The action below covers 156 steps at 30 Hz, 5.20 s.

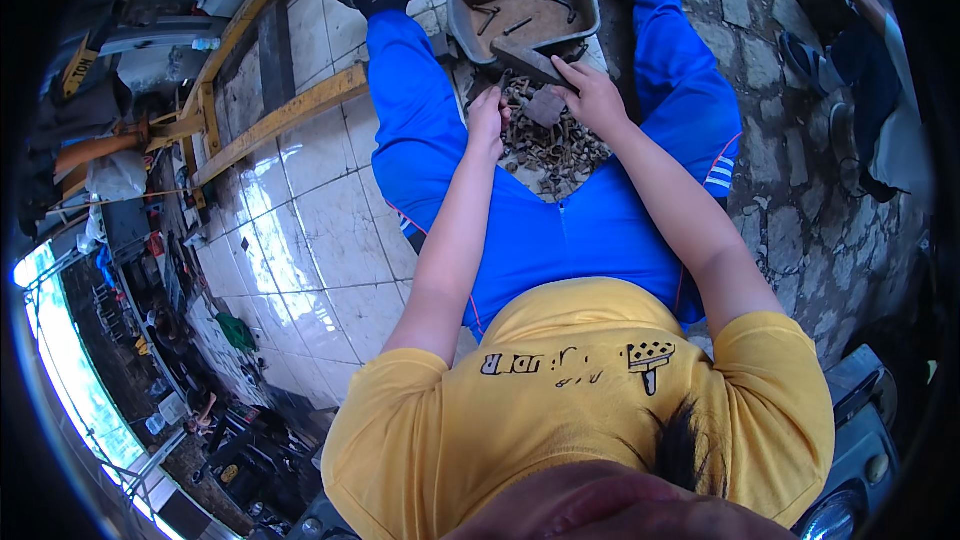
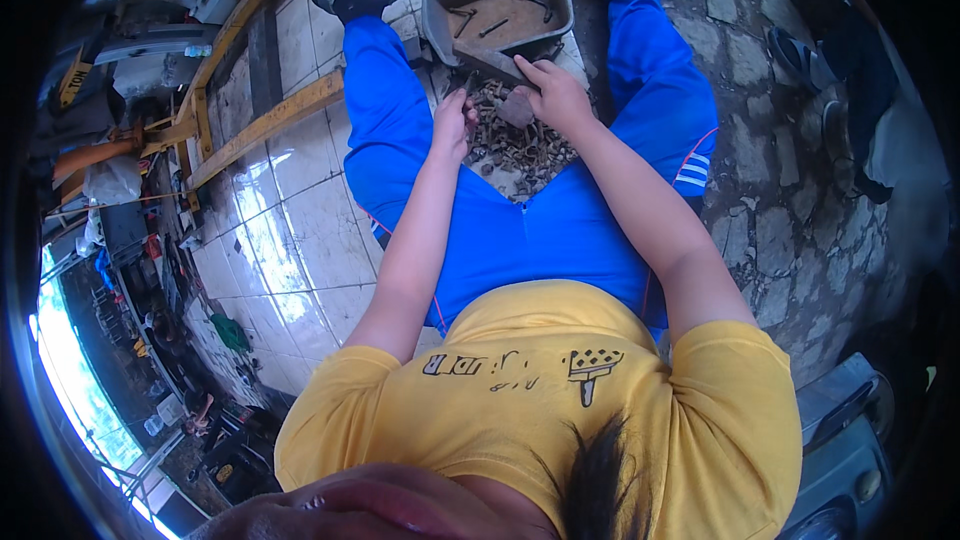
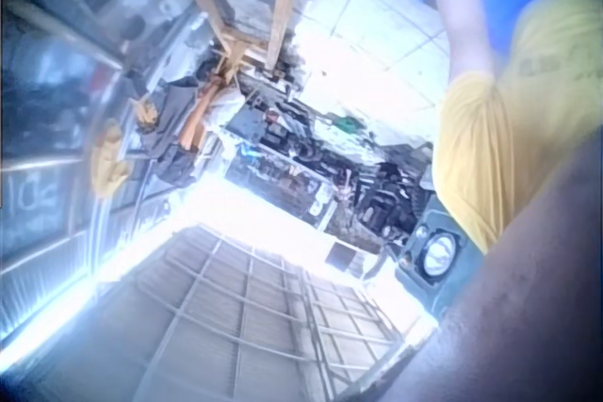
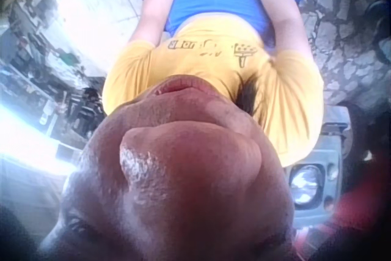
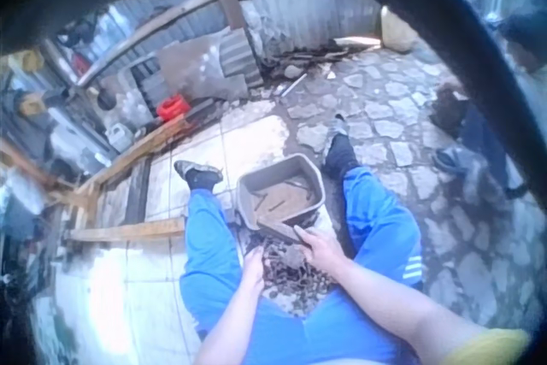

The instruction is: The person sits on the floor and uses a sanding block to sharpen small metal parts. They pick up each part, rub it against the block, and place it into a nearby container.

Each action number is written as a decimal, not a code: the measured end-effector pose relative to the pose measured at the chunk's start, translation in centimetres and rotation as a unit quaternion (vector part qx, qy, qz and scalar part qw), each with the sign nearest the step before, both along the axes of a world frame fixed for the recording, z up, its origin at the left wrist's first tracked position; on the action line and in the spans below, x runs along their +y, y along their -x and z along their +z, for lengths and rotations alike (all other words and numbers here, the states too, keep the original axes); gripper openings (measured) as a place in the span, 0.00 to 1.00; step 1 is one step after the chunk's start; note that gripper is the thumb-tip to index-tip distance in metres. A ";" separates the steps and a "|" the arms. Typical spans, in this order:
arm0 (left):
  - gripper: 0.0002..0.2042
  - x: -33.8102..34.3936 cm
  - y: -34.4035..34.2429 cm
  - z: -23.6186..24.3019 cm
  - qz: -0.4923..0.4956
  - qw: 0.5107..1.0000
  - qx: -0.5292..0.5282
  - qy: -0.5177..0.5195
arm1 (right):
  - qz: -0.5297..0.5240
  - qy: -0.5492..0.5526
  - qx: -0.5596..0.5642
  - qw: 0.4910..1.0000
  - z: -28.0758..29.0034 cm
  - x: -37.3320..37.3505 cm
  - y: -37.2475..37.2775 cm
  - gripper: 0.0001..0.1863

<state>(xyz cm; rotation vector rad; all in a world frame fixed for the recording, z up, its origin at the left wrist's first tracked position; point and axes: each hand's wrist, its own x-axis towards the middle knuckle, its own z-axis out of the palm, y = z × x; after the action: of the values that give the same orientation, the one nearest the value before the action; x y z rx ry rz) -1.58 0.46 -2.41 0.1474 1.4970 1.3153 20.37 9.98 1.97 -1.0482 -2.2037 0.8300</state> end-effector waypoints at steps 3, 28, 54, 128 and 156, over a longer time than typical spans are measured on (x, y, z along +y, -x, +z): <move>0.10 0.0 -0.7 0.5 -0.020 1.000 -0.004 0.014 | -0.057 0.074 -0.093 0.991 -1.6 -0.1 0.1 0.31; 0.08 -0.1 0.0 -0.2 -0.019 0.999 -0.026 -0.005 | -0.077 0.092 -0.116 0.986 -1.7 0.1 -0.7 0.30; 0.12 0.3 -0.8 1.1 -0.009 0.995 -0.085 -0.050 | -0.055 0.212 -0.006 0.976 -3.4 1.4 -0.4 0.32; 0.18 0.5 -1.5 -0.2 -0.093 0.985 0.147 -0.011 | -0.009 0.050 -0.077 0.996 -1.0 0.3 -0.1 0.29; 0.21 0.4 -1.2 1.0 -0.123 0.984 0.125 -0.016 | 0.003 0.034 -0.086 0.996 0.6 -0.1 -0.1 0.30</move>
<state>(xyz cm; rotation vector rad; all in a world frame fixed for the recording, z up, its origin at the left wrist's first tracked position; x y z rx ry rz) -0.38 0.87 -1.42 0.5182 1.6093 1.1514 20.46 9.89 2.62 -1.1858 -2.3361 0.8499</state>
